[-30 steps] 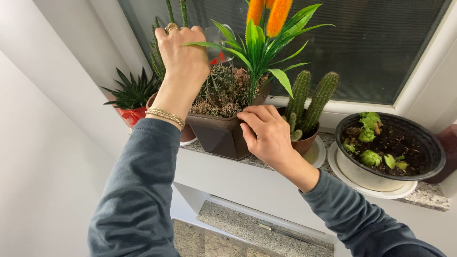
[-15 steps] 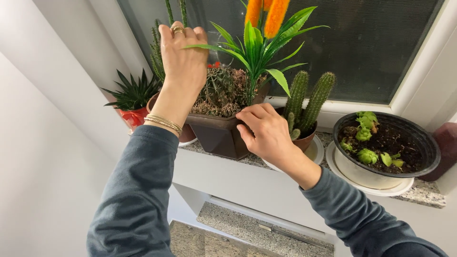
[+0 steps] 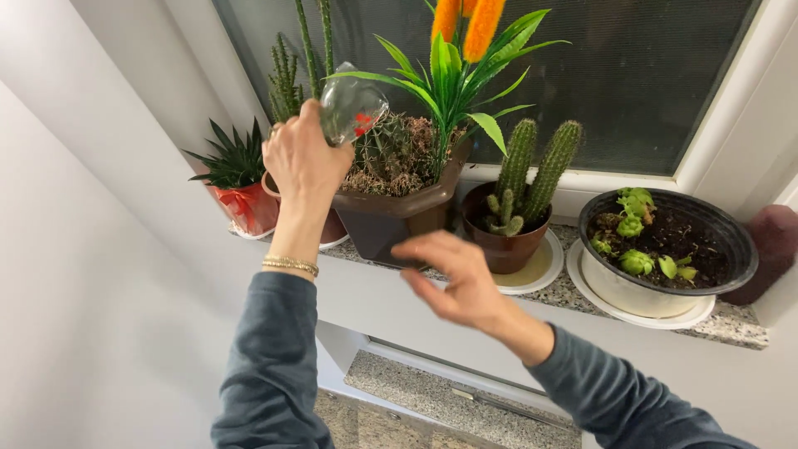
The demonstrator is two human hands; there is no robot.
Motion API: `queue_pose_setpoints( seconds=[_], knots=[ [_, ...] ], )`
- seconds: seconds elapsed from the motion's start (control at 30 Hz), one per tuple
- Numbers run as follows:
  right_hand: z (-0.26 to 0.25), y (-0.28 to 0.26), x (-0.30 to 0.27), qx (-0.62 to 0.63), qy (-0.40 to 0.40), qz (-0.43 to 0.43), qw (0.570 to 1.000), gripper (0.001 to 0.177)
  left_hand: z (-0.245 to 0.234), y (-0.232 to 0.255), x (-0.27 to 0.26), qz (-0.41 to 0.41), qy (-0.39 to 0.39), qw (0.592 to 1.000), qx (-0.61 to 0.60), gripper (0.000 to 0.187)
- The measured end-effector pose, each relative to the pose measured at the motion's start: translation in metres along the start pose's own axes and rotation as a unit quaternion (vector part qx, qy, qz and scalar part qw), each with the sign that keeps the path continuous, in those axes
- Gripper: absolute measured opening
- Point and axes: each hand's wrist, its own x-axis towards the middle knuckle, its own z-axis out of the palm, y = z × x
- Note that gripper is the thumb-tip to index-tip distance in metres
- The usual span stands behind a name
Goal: The person fills a glass with water at the kitchen sink, carries it upstairs, and waters several potted plants on a window sill. The person repeats this process by refilling the glass and watering additional plants.
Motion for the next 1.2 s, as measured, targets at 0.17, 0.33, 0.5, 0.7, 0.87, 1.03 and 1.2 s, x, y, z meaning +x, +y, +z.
queue_pose_setpoints(
  seconds=[0.17,0.33,0.5,0.7,0.87,1.03,1.2],
  knots=[
    [0.015,-0.016,-0.022,0.033,0.002,0.026,0.999,0.023,-0.015,-0.001,-0.028,-0.058,-0.004,0.994,-0.097,0.063],
    [0.019,-0.022,-0.034,0.037,0.015,0.051,0.998,0.023,-0.016,-0.015,-0.061,-0.087,0.007,0.973,-0.213,0.069],
    [0.020,-0.036,-0.046,0.046,0.030,0.091,0.994,0.023,-0.037,-0.009,-0.109,-0.143,-0.031,0.905,-0.400,0.068],
    [0.024,-0.055,-0.065,0.074,0.041,0.145,0.986,0.022,-0.027,-0.019,-0.177,-0.221,-0.050,0.806,-0.547,0.088],
    [0.029,-0.071,-0.092,0.124,0.035,0.225,0.966,0.029,-0.028,-0.015,-0.255,-0.325,-0.055,0.734,-0.594,0.082],
    [0.032,-0.086,-0.123,0.162,0.026,0.305,0.938,0.032,-0.017,-0.002,-0.328,-0.393,-0.070,0.678,-0.618,0.080],
    [0.028,-0.100,-0.157,0.170,0.053,0.336,0.925,0.037,-0.005,0.019,-0.388,-0.404,-0.132,0.709,-0.562,0.074]
  ],
)
